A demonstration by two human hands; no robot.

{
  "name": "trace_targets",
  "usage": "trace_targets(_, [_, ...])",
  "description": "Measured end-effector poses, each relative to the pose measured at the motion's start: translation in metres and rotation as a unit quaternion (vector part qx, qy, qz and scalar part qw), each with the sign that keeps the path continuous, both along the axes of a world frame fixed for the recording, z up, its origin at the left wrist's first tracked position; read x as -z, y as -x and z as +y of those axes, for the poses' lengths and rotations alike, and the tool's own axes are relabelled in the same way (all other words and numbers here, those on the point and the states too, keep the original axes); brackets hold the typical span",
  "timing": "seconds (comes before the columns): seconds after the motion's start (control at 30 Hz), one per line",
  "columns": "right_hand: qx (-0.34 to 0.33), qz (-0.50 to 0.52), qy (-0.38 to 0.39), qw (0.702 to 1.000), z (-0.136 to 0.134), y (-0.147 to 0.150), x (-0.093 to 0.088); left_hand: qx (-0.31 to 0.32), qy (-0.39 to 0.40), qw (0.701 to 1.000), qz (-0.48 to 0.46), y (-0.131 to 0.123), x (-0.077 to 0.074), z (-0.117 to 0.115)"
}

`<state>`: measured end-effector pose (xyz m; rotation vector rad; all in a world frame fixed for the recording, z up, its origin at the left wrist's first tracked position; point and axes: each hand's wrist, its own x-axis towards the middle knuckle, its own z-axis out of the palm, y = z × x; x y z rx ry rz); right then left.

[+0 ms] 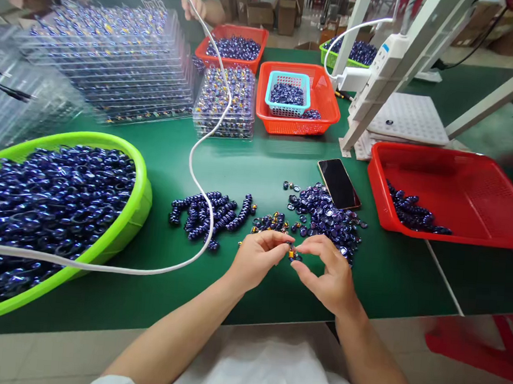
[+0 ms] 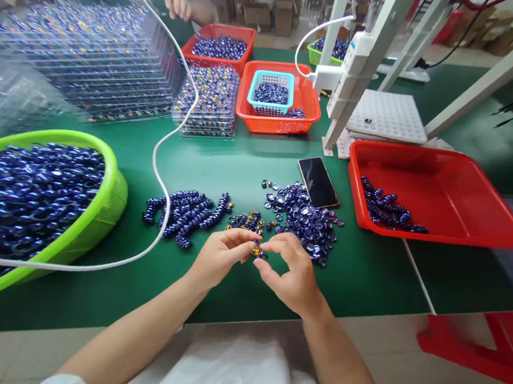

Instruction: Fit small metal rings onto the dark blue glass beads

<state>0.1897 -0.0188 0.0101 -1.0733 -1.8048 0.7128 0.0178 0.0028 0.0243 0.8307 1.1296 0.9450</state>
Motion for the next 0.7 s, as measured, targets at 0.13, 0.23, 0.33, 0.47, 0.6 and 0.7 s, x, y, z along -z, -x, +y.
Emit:
trace_targets(0.13, [0.006, -0.059, -0.085, 0.995, 0.001, 0.003, 0.001, 0.0, -0.004, 1.0, 0.002, 0.0, 0.0, -0.001])
trace_targets(0.23, [0.02, -0.077, -0.112, 0.991, 0.001, 0.005, 0.002, 0.003, -0.008, 1.0, 0.002, 0.0, 0.002, -0.002])
trace_targets(0.33, [0.029, -0.064, -0.115, 0.991, 0.002, 0.003, 0.004, 0.02, -0.005, 1.0, -0.011, 0.001, 0.003, -0.002])
trace_targets(0.47, [0.039, -0.048, -0.11, 0.992, 0.003, 0.0, 0.007, 0.039, -0.003, 0.999, -0.037, 0.002, 0.002, -0.001])
trace_targets(0.6, [0.033, -0.052, -0.105, 0.993, 0.003, 0.0, 0.01, 0.032, -0.003, 0.999, -0.044, 0.002, 0.001, 0.0])
trace_targets(0.7, [0.025, -0.058, -0.107, 0.992, 0.004, 0.001, 0.011, 0.028, -0.004, 0.999, -0.045, 0.002, 0.001, 0.001])
